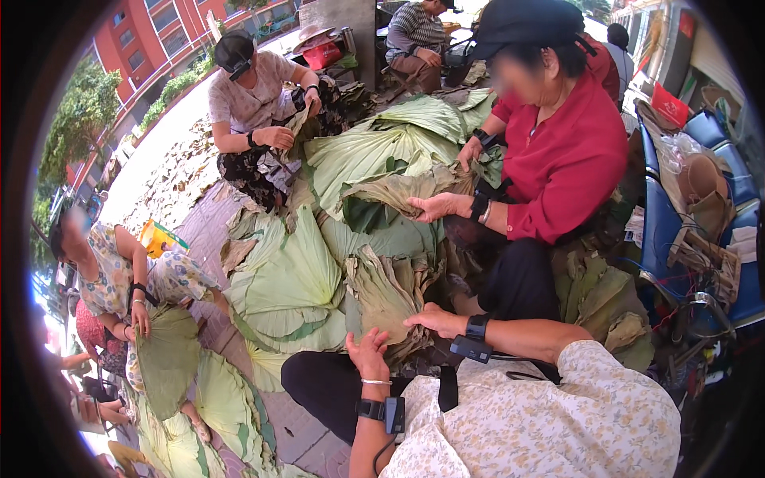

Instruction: The recorder and several other people are sitting together outdoors sorting and stacking large, dried green lotus leaves into bundles.

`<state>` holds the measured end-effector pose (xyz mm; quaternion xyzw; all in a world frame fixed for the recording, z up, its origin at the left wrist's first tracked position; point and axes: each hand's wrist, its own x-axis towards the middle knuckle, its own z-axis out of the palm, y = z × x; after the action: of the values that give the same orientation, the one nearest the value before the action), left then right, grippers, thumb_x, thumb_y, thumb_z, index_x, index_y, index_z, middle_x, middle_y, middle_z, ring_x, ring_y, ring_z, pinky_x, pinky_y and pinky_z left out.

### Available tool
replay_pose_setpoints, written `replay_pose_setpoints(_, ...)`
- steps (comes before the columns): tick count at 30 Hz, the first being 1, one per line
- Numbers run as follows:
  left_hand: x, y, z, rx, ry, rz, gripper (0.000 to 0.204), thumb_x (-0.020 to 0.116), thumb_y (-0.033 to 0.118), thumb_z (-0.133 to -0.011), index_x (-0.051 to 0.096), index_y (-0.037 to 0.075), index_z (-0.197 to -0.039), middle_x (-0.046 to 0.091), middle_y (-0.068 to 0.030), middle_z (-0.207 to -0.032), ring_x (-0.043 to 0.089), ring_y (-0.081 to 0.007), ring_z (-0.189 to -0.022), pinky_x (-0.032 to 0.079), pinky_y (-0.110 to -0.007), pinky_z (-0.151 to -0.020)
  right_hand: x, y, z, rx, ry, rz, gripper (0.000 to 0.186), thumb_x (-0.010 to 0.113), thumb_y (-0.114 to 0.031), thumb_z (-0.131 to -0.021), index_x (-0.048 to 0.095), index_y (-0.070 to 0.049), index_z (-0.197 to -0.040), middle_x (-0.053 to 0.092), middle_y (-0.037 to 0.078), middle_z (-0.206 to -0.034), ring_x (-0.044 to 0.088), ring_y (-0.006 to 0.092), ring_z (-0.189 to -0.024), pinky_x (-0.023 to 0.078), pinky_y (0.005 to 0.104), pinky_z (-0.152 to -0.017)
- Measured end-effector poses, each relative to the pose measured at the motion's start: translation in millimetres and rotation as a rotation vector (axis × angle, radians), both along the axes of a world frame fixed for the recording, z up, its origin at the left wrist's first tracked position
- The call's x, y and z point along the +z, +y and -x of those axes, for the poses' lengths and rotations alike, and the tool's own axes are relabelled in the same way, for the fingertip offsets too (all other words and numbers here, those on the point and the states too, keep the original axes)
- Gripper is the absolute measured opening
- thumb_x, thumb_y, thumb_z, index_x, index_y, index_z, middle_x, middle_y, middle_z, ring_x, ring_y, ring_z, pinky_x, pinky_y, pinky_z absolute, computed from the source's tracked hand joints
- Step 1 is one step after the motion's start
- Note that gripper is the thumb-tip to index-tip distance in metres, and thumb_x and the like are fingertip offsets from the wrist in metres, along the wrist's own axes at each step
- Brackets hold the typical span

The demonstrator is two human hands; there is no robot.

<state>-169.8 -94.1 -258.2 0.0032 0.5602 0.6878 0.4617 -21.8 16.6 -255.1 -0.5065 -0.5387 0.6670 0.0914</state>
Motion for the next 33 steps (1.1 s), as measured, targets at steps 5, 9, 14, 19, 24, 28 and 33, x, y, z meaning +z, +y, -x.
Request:
replay_pose_setpoints(5, 1, 0, 0, -0.005, 0.012, 0.001, 0.063, 0.05, 0.006, -0.082, 0.012, 0.01, -0.133, 0.055, -0.0218, -0.107, 0.062, -0.0242, -0.075, 0.043, -0.029, -0.057, -18, -6, 1, -0.132, -0.041, 0.083, 0.036, 0.073, -0.03, -0.064, 0.049, -0.007, -0.052, 0.049, 0.002, -0.057, 0.043, 0.0108, -0.055, 0.031, 0.0281, -0.049)
replay_pose_setpoints(9, -1, 1, -1, -0.013, 0.015, -0.001, 0.063, 0.05, 0.007, -0.082, 0.013, 0.009, -0.133, 0.054, -0.022, -0.107, 0.062, -0.0243, -0.075, 0.043, -0.029, -0.057, -21, -8, -7, -0.101, -0.032, 0.056, 0.032, 0.072, -0.028, -0.065, 0.053, -0.005, -0.055, 0.052, 0.003, -0.059, 0.047, 0.0111, -0.058, 0.033, 0.0277, -0.051)
replay_pose_setpoints(14, -1, 1, -1, -0.029, 0.019, 0.003, 0.063, 0.05, 0.007, -0.081, 0.013, 0.008, -0.132, 0.054, -0.0221, -0.107, 0.062, -0.0244, -0.074, 0.043, -0.029, -0.057, -34, -9, -10, -0.054, 0.035, 0.117, 0.037, 0.073, -0.031, -0.061, 0.057, 0.001, -0.066, 0.054, 0.01, -0.07, 0.05, 0.0172, -0.07, 0.039, 0.0302, -0.062)
replay_pose_setpoints(19, -2, 1, -1, -0.029, 0.025, 0.009, 0.063, 0.05, 0.007, -0.081, 0.014, 0.008, -0.132, 0.055, -0.0206, -0.105, 0.061, -0.0237, -0.073, 0.042, -0.028, -0.056, -33, -13, -9, -0.072, -0.027, 0.097, 0.033, 0.073, -0.03, -0.064, 0.059, 0.0, -0.064, 0.056, 0.007, -0.067, 0.05, 0.0141, -0.067, 0.038, 0.0289, -0.059)
replay_pose_setpoints(24, -5, 2, 0, -0.044, 0.012, 0.008, 0.065, 0.05, 0.005, -0.08, 0.012, 0.007, -0.133, 0.053, -0.0228, -0.107, 0.061, -0.0249, -0.073, 0.043, -0.029, -0.056, -45, -18, -12, -0.11, -0.117, 0.108, 0.037, 0.074, -0.033, -0.06, 0.06, 0.0, -0.067, 0.056, 0.01, -0.07, 0.053, 0.0178, -0.07, 0.04, 0.0293, -0.062)
replay_pose_setpoints(28, -9, 1, 0, -0.047, -0.017, 0.013, 0.062, 0.05, 0.006, -0.081, 0.014, 0.01, -0.132, 0.054, -0.0211, -0.106, 0.061, -0.0234, -0.074, 0.041, -0.027, -0.055, -50, -23, -15, -0.072, -0.048, 0.151, 0.03, 0.072, -0.029, -0.066, 0.061, -0.001, -0.067, 0.058, 0.005, -0.068, 0.052, 0.0117, -0.068, 0.038, 0.0274, -0.058)
replay_pose_setpoints(33, -7, 3, -1, -0.046, -0.019, 0.028, 0.064, 0.051, 0.006, -0.081, 0.013, 0.01, -0.132, 0.054, -0.0213, -0.106, 0.061, -0.0236, -0.073, 0.042, -0.028, -0.055, -48, -26, -17, -0.092, -0.097, 0.208, 0.032, 0.073, -0.03, -0.067, 0.061, 0.0, -0.073, 0.059, 0.006, -0.073, 0.054, 0.0131, -0.072, 0.041, 0.0288, -0.058)
